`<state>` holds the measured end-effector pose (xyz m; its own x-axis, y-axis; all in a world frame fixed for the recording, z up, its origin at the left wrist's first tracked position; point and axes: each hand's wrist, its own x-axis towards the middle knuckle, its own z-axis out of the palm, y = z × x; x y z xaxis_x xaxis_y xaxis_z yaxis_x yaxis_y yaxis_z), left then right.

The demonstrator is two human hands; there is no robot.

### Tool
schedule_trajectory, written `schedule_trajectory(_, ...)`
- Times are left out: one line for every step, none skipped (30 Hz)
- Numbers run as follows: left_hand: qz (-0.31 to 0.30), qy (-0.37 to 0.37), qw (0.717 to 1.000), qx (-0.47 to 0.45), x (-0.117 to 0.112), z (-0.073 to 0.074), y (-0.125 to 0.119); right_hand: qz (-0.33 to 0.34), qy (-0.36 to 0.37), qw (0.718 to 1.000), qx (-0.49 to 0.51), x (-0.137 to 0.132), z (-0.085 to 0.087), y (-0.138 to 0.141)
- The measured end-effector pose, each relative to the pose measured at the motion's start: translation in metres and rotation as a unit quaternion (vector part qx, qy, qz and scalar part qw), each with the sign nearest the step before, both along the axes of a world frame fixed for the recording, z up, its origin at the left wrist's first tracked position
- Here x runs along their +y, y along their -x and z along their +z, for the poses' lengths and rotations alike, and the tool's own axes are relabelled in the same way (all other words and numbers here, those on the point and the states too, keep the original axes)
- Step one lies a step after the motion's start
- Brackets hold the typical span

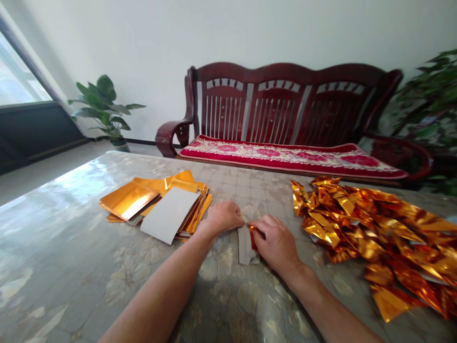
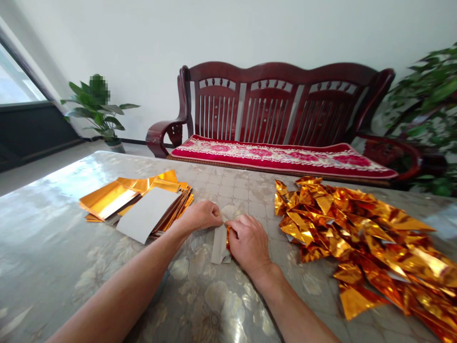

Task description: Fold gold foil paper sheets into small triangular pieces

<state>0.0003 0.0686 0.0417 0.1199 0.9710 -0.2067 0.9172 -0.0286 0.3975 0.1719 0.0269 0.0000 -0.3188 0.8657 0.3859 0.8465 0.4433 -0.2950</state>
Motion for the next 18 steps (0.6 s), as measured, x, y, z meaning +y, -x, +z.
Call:
schedule_trajectory(0.0,0.002,1.0,0.001,0.0002,0.0,0.0,0.001,-0.001,1.0,-0.002,-0.0003,0.0002,0.0001)
schedule_trajectory(0.0,0.003,1.0,0.002,0.0005,0.0,0.0001,0.001,-0.003,1.0,-0.002,-0.0006,0.0004,0.0001)
schedule_trajectory(-0.001,0.003,1.0,0.003,0.0007,0.0,0.0002,0.002,-0.003,1.0,-0.002,-0.0011,0.0008,0.0001)
schedule_trajectory(-0.003,0.003,1.0,0.003,0.0009,-0.0001,0.0004,0.005,-0.003,1.0,-0.003,-0.0016,0.0013,0.0)
schedule_trajectory(-0.006,0.001,1.0,0.004,0.0012,-0.0002,0.0006,0.007,-0.003,1.0,-0.004,-0.0022,0.0018,-0.0001)
schedule_trajectory(-0.008,-0.001,1.0,0.004,0.0014,-0.0004,0.0008,0.009,-0.003,1.0,-0.006,-0.0029,0.0024,-0.0001)
schedule_trajectory(-0.01,-0.001,1.0,0.004,0.0016,-0.0006,0.0011,0.011,-0.004,1.0,-0.009,-0.0036,0.0029,0.0)
schedule_trajectory(-0.013,-0.002,1.0,0.004,0.0018,-0.0007,0.0013,0.012,-0.005,1.0,-0.013,-0.0042,0.0034,0.0001)
schedule_trajectory(-0.015,-0.001,1.0,0.004,0.002,-0.0008,0.0015,0.014,-0.007,1.0,-0.018,-0.0047,0.0038,0.0004)
schedule_trajectory(-0.018,0.0,1.0,0.004,0.0022,-0.0008,0.0017,0.016,-0.009,1.0,-0.022,-0.0052,0.0042,0.0007)
schedule_trajectory(-0.021,0.001,1.0,0.004,0.0024,-0.0008,0.0017,0.017,-0.012,0.999,-0.026,-0.0055,0.0045,0.001)
schedule_trajectory(-0.024,0.002,1.0,0.005,0.0026,-0.0007,0.0018,0.02,-0.014,0.999,-0.029,-0.0057,0.0048,0.0014)
schedule_trajectory(-0.026,0.002,1.0,0.005,0.0027,-0.0006,0.0017,0.022,-0.015,0.999,-0.031,-0.0058,0.0049,0.0017)
schedule_trajectory(-0.027,0.001,1.0,0.007,0.0028,-0.0005,0.0017,0.024,-0.016,0.999,-0.033,-0.006,0.005,0.0018)
schedule_trajectory(-0.028,-0.001,1.0,0.008,0.0029,-0.0006,0.0017,0.025,-0.016,0.999,-0.034,-0.0061,0.005,0.0019)
schedule_trajectory(-0.028,-0.004,1.0,0.009,0.003,-0.0008,0.0017,0.025,-0.016,0.999,-0.035,-0.0064,0.0051,0.0018)
schedule_trajectory(-0.029,-0.006,1.0,0.01,0.0031,-0.0013,0.0019,0.025,-0.016,0.999,-0.037,-0.0067,0.0052,0.0017)
schedule_trajectory(-0.029,-0.008,0.999,0.011,0.0032,-0.0019,0.0021,0.026,-0.016,0.999,-0.039,-0.0072,0.0054,0.0015)
